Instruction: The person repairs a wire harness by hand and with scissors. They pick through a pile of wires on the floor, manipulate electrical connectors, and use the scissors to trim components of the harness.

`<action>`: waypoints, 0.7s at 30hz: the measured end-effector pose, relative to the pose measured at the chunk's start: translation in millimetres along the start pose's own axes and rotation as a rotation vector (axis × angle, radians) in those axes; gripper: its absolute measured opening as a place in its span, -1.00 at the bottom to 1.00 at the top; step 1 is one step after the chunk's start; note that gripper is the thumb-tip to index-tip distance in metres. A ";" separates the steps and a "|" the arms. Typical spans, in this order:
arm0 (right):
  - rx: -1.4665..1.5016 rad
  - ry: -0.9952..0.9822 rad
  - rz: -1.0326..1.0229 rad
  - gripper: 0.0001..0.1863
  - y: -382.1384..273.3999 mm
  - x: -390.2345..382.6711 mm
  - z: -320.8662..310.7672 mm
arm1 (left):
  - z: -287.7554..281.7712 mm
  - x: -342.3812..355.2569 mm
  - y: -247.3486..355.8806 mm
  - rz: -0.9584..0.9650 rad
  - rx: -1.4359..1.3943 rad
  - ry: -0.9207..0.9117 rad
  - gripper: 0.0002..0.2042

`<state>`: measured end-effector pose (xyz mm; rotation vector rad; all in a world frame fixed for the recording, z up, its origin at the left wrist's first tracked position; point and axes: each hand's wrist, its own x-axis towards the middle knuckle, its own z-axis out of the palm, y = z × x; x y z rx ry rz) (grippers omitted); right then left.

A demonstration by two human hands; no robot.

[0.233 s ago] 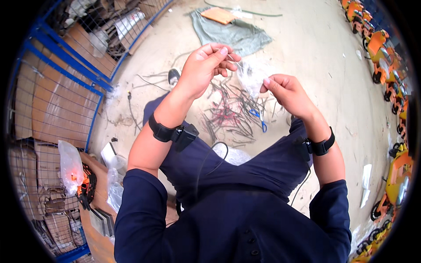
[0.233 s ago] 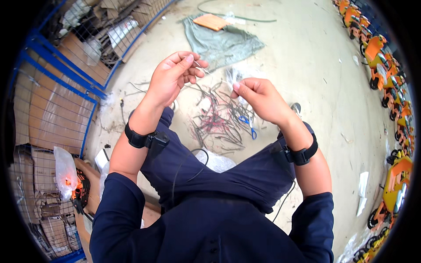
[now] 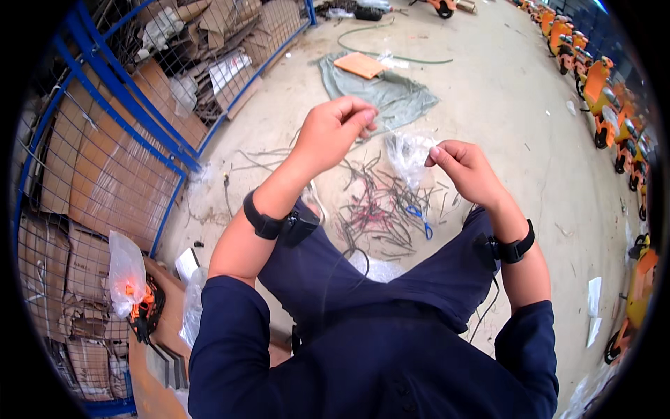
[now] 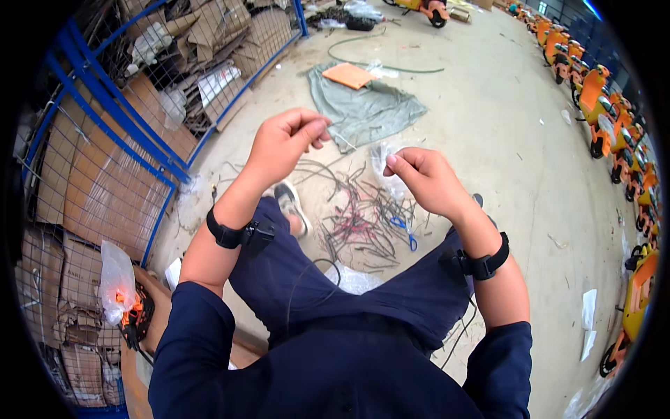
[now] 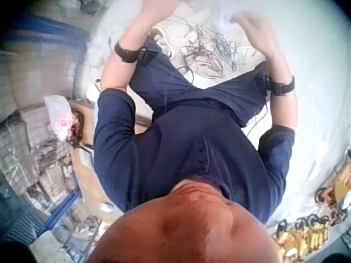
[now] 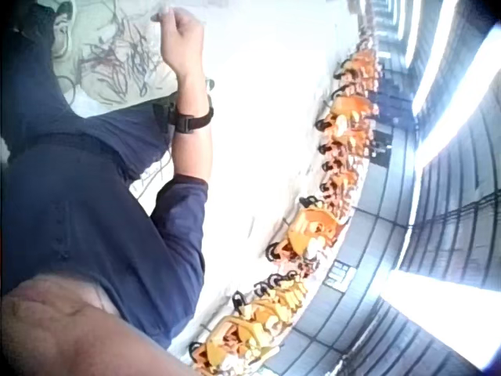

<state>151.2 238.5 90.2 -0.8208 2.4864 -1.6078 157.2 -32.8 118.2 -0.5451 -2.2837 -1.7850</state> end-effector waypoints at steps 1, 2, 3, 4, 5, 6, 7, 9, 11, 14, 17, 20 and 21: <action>-0.011 0.029 -0.013 -0.66 -2.1 -1.2 -2.2 | -0.2 -1.5 1.1 0.013 0.080 -0.023 -0.85; -0.019 0.049 -0.018 -0.65 -4.4 -2.0 -5.1 | -2.6 -1.6 -0.7 0.027 0.160 -0.047 -0.86; -0.025 0.075 -0.030 -0.65 -7.5 -3.2 -7.6 | -4.6 -3.8 0.1 0.043 0.238 -0.067 -0.87; -0.045 0.108 -0.049 -0.65 -10.4 -0.3 -12.0 | -5.6 -6.2 -1.8 0.052 0.251 -0.100 -0.87; -0.065 0.142 -0.068 -0.65 -15.5 2.1 -17.9 | -4.0 -8.6 -7.3 0.060 0.265 -0.132 -0.88; -0.111 0.138 -0.041 -0.65 -23.8 5.6 -20.1 | -3.1 -11.7 -15.9 0.082 0.251 -0.146 -0.89; -0.127 0.130 -0.041 -0.65 -27.3 6.2 -22.1 | 0.3 -13.7 -18.3 0.045 0.222 -0.199 -0.89; -0.167 0.114 -0.051 -0.66 -35.6 12.4 -27.0 | 5.0 -11.4 -21.9 -0.016 0.165 -0.296 -0.89; -0.208 0.108 -0.057 -0.67 -37.3 25.6 -25.6 | 11.3 -9.7 -44.6 -0.188 -0.030 -0.489 -0.88; -0.228 0.068 -0.078 -0.71 -21.2 47.9 -25.4 | 22.2 -2.8 -56.4 -0.226 -0.257 -0.758 -0.87; -0.240 -0.002 0.004 -0.76 2.7 66.5 -18.2 | 31.1 1.8 -67.1 -0.304 -0.552 -0.921 -0.87; -0.113 -0.072 0.070 -0.76 54.2 78.6 -3.4 | 34.2 14.3 -69.7 -0.370 -0.743 -0.885 -0.87; -0.067 -0.092 0.095 -0.76 66.4 82.0 3.9 | 35.5 19.2 -78.4 -0.373 -0.796 -0.801 -0.87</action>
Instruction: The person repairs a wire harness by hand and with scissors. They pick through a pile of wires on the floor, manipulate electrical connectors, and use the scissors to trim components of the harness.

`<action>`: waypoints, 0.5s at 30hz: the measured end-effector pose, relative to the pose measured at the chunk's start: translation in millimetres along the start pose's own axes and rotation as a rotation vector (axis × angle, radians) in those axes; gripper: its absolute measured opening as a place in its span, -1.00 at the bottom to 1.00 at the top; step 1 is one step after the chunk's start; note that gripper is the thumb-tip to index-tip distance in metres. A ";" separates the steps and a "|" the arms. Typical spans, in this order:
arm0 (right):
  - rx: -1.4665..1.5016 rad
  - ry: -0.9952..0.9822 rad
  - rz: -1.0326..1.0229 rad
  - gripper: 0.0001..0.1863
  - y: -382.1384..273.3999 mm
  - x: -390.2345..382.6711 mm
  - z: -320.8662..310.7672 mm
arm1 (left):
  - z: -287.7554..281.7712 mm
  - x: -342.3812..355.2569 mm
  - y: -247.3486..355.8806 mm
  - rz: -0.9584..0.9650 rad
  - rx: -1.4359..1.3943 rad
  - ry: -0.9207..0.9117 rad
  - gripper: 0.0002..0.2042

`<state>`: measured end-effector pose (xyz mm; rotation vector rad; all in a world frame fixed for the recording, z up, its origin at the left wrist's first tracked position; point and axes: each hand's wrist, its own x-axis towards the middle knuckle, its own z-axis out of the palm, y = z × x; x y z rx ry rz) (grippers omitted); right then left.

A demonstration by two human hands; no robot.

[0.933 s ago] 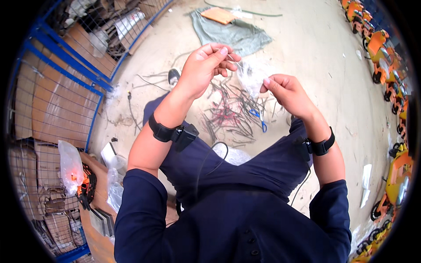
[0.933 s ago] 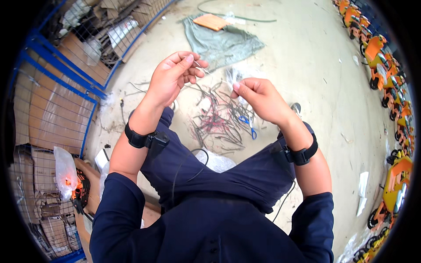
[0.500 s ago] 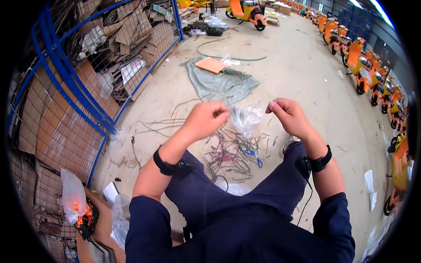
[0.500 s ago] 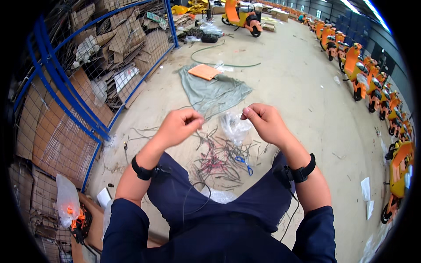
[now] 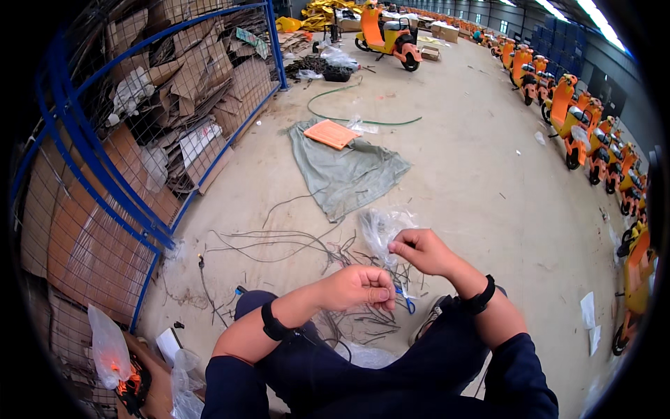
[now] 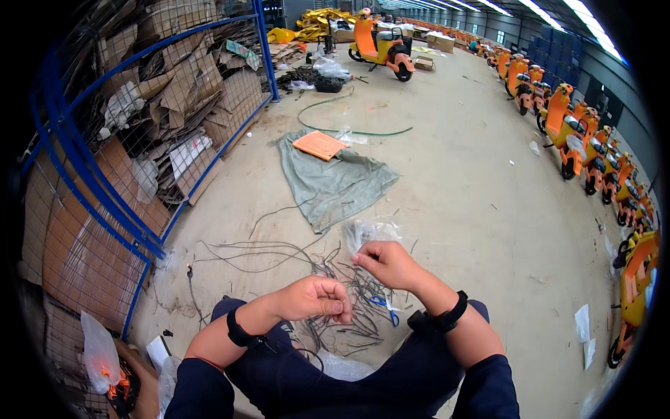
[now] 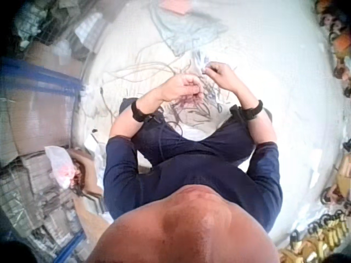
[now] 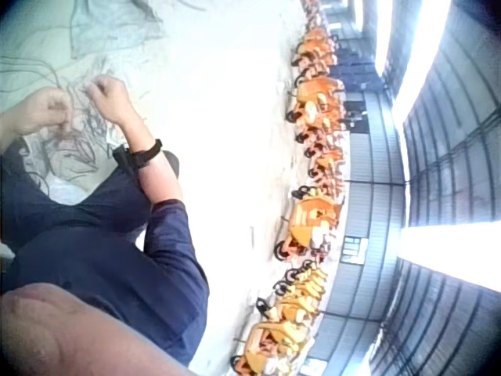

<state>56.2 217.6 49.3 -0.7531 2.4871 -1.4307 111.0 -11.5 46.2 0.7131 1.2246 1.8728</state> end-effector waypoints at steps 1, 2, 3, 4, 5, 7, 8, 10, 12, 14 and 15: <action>0.038 -0.020 0.021 -0.76 10.3 4.3 5.0 | -7.8 6.8 -2.5 0.054 -0.050 0.056 -0.87; 0.068 -0.024 0.017 -0.75 24.5 8.8 11.5 | -16.2 13.7 -5.1 0.108 -0.100 0.112 -0.87; 0.102 -0.028 0.019 -0.74 40.7 12.1 19.1 | -26.2 21.0 -9.3 0.147 -0.143 0.229 -0.86; 0.134 -0.031 0.015 -0.74 50.0 17.8 24.4 | -36.7 27.3 -11.6 0.178 -0.177 0.312 -0.86; 0.097 -0.036 -0.008 -0.75 55.1 21.5 27.5 | -47.1 32.5 -12.7 0.210 -0.209 0.394 -0.85; 0.024 -0.054 -0.042 -0.76 50.7 24.3 31.9 | -67.2 40.5 -19.5 0.231 -0.232 0.604 -0.85; 0.019 -0.061 -0.099 -0.78 51.4 26.3 32.3 | -74.3 44.6 -18.4 0.196 -0.117 0.698 -0.85; -0.013 -0.067 -0.204 -0.80 52.9 26.3 26.7 | -81.2 58.0 -12.6 0.135 0.111 0.857 -0.85; -0.063 -0.033 -0.208 -0.82 56.5 24.3 22.9 | -88.5 67.4 -19.3 0.132 0.299 0.911 -0.85; -0.090 0.006 -0.185 -0.82 56.6 24.0 14.0 | -91.5 76.0 -22.8 0.123 0.446 0.932 -0.85; -0.107 0.040 -0.176 -0.83 54.8 23.1 6.2 | -90.2 82.4 -20.6 0.095 0.412 0.880 -0.85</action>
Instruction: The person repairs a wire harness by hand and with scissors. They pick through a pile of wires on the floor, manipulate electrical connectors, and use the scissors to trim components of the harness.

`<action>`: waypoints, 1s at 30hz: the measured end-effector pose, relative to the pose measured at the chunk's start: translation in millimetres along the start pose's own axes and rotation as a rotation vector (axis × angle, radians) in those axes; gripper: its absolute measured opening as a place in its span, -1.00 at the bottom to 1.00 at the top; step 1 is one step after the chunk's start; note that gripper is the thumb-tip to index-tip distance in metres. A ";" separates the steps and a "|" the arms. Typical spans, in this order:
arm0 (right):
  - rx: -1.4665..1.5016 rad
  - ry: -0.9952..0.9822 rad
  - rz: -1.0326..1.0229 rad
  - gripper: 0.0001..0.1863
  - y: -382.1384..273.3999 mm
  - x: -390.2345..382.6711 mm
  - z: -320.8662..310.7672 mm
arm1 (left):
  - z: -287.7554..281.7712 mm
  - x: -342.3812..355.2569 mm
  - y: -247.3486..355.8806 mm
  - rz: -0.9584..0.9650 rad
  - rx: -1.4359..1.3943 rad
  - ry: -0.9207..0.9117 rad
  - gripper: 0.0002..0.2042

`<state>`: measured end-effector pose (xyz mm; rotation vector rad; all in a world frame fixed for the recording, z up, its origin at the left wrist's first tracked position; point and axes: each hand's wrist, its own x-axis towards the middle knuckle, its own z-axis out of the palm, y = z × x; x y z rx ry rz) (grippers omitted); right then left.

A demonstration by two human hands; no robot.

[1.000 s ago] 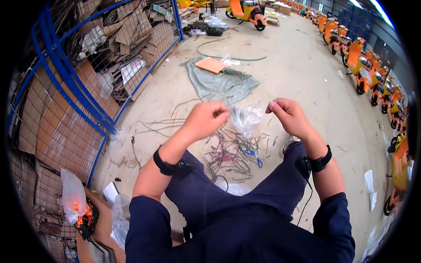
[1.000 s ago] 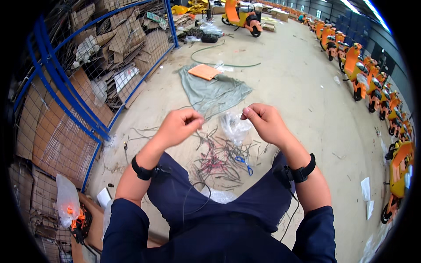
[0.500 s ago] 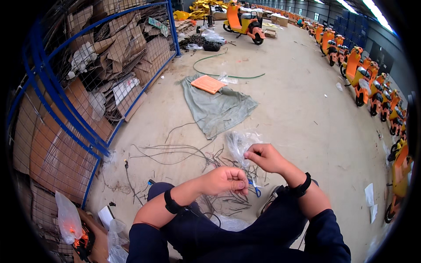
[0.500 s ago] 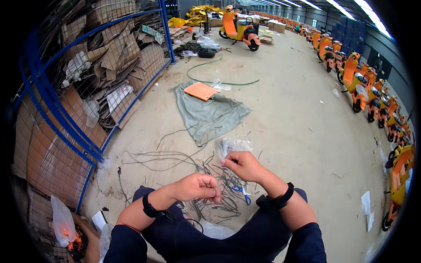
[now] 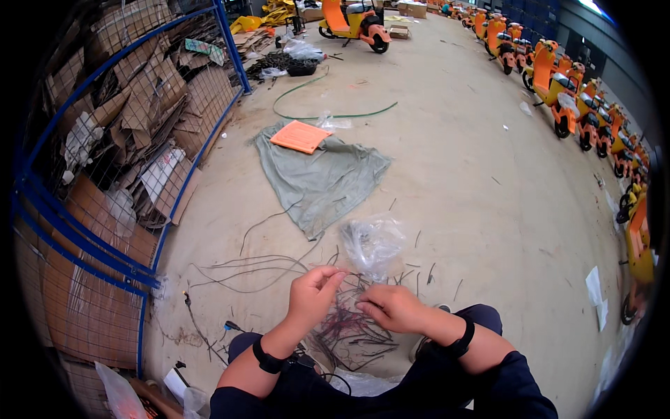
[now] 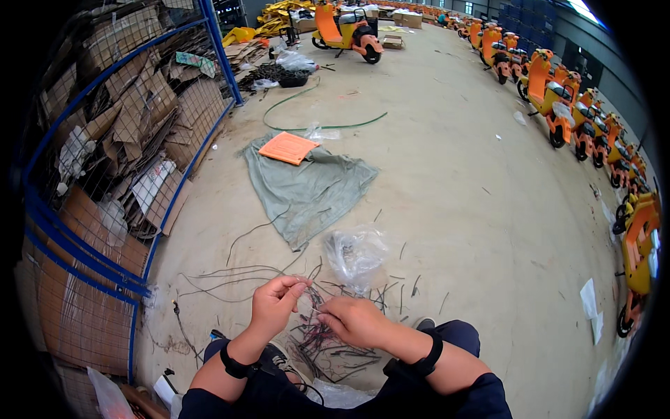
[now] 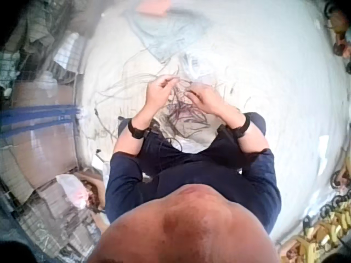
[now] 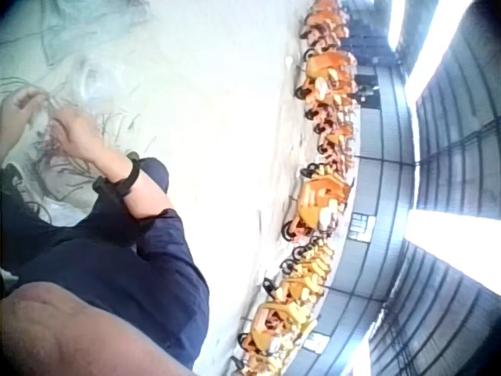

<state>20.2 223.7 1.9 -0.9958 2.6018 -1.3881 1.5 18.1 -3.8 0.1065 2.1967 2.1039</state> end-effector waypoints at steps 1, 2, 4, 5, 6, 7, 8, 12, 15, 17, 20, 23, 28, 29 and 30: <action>-0.004 0.036 -0.011 -0.84 1.9 0.6 -4.2 | 2.0 -3.9 4.6 -0.051 -0.013 -0.045 -0.85; -0.008 0.071 -0.021 -0.84 4.8 4.4 -12.3 | 3.7 -4.8 8.0 -0.101 -0.028 -0.088 -0.85; -0.028 0.151 0.011 -0.87 13.5 5.2 -17.1 | 4.3 -4.3 -1.5 -0.182 -0.031 -0.188 -0.80; 0.027 0.177 -0.008 -0.92 15.1 7.9 -19.8 | 5.6 -4.6 -0.7 -0.242 -0.086 -0.237 -0.80; 0.029 0.206 0.019 -0.94 18.0 7.2 -20.2 | 6.2 -5.4 -4.5 -0.312 -0.098 -0.294 -0.79; 0.015 0.227 0.047 -0.94 22.3 4.5 -19.8 | 8.2 -4.8 -5.2 -0.307 -0.149 -0.343 -0.81; 0.032 0.222 0.081 -0.94 22.8 3.5 -18.3 | 8.1 -7.3 -5.3 -0.284 -0.194 -0.384 -0.82; 0.095 0.189 0.151 -0.93 18.1 5.4 -14.1 | 4.7 -11.2 -7.7 -0.406 -0.277 -0.480 -0.81; 0.105 0.191 0.122 -0.93 16.0 7.9 -11.3 | 4.7 -13.2 -5.9 -0.375 -0.244 -0.527 -0.82; 0.104 0.186 0.138 -0.93 17.3 9.1 -8.4 | 4.2 -13.2 -2.5 -0.345 -0.276 -0.525 -0.83; 0.106 0.228 0.177 -0.93 17.3 13.5 0.1 | -1.1 -13.6 0.1 -0.342 -0.373 -0.457 -0.82; 0.274 0.157 0.352 -0.86 15.7 13.1 6.2 | -8.8 -13.6 -3.5 -0.300 -0.550 -0.347 -0.81; 0.142 0.134 0.129 -0.86 19.7 7.3 25.0 | -13.5 -9.1 -11.3 -0.267 -0.732 -0.208 -0.80; 0.058 0.122 0.046 -0.86 20.1 6.8 27.6 | -14.1 -8.0 -11.3 -0.275 -0.749 -0.217 -0.80; -0.004 0.102 0.003 -0.87 20.6 5.9 31.4 | -15.0 -8.5 -11.5 -0.285 -0.764 -0.221 -0.80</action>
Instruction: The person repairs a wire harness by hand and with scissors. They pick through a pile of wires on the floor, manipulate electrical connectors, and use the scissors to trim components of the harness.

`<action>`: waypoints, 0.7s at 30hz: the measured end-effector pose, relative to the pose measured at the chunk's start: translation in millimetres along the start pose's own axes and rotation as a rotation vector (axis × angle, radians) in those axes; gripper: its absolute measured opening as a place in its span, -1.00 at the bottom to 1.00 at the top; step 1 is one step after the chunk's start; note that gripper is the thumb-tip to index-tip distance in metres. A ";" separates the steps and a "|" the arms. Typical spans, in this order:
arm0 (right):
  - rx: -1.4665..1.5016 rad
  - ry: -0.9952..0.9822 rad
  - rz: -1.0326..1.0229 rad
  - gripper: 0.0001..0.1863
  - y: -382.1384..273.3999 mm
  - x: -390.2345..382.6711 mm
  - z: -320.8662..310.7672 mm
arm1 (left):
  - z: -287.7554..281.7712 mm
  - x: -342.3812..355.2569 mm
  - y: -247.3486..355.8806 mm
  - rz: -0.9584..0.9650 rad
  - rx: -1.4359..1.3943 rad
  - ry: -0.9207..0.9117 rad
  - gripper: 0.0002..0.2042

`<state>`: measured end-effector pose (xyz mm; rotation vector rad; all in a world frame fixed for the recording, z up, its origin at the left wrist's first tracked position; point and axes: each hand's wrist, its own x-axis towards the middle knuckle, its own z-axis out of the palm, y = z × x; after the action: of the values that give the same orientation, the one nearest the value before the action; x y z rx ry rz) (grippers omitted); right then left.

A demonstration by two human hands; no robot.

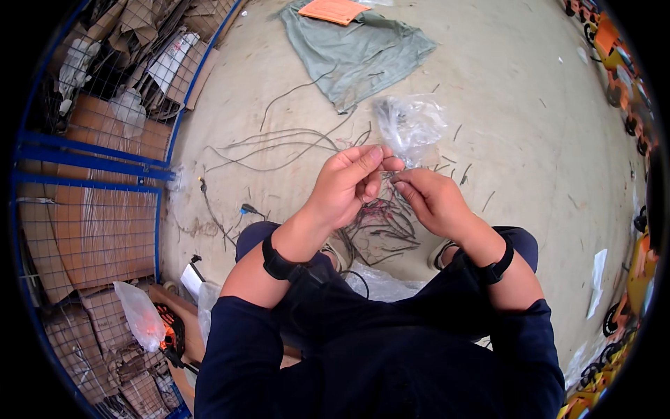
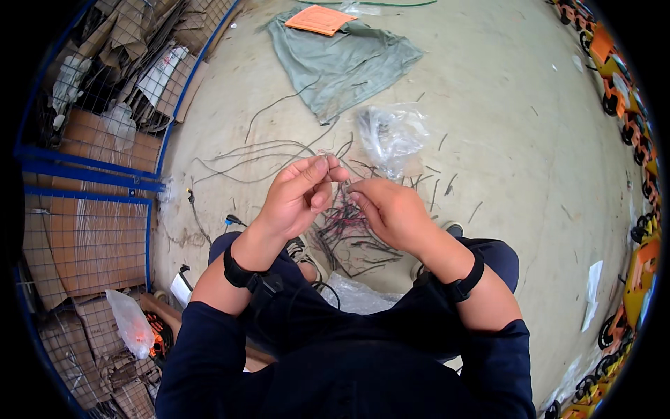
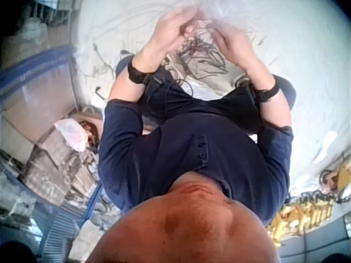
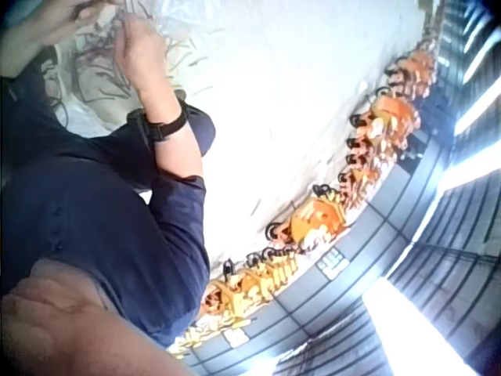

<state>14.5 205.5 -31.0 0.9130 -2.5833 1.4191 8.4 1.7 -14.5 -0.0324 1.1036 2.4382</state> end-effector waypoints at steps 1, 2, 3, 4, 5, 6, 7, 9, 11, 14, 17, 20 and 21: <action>-0.013 -0.020 -0.018 -0.87 -1.7 -0.4 2.2 | -1.1 -0.5 -0.9 -0.003 0.004 0.008 -0.81; -0.026 -0.040 -0.035 -0.87 -4.3 -0.3 4.3 | -2.3 -0.6 -2.6 -0.007 0.007 0.015 -0.81; -0.044 -0.059 -0.050 -0.87 -5.9 -0.8 5.2 | -2.1 0.4 -4.8 -0.011 0.008 0.018 -0.81; -0.044 -0.078 -0.039 -0.87 -8.0 -1.3 5.2 | -0.4 0.9 -5.9 -0.004 0.093 0.063 -0.81; -0.044 -0.097 -0.027 -0.87 -10.3 -1.6 4.6 | 3.0 1.1 -5.8 0.004 0.178 0.107 -0.81; -0.043 -0.116 -0.016 -0.87 -11.6 -2.4 4.1 | 5.8 1.2 -6.5 0.012 0.263 0.152 -0.81; -0.040 -0.108 -0.022 -0.87 -11.4 -3.4 4.0 | 7.1 1.6 -8.7 0.028 0.329 0.175 -0.81; -0.035 -0.090 -0.034 -0.87 -10.4 -3.8 2.9 | 9.5 3.0 -12.0 0.063 0.463 0.218 -0.81; -0.051 -0.018 -0.049 -0.88 -11.8 -2.1 -2.5 | 13.4 1.2 -13.1 0.084 0.621 0.215 -0.81; -0.098 0.048 -0.051 -0.89 -13.4 2.0 -14.0 | 11.7 0.3 -16.0 0.141 0.799 0.193 -0.82; -0.063 0.064 -0.056 -0.88 -6.8 5.4 -25.4 | 9.8 0.2 -15.7 0.084 0.816 0.160 -0.82; -0.018 0.082 -0.048 -0.88 0.2 7.8 -34.6 | 9.2 2.3 -9.7 -0.061 0.725 0.037 -0.81; -0.011 0.089 -0.040 -0.88 1.6 8.3 -36.1 | 8.2 2.9 -8.2 -0.114 0.684 -0.018 -0.81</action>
<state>-1.3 230.6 -8.8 0.8749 -2.4922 1.4003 10.6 13.3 -15.3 0.1391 1.8066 1.8463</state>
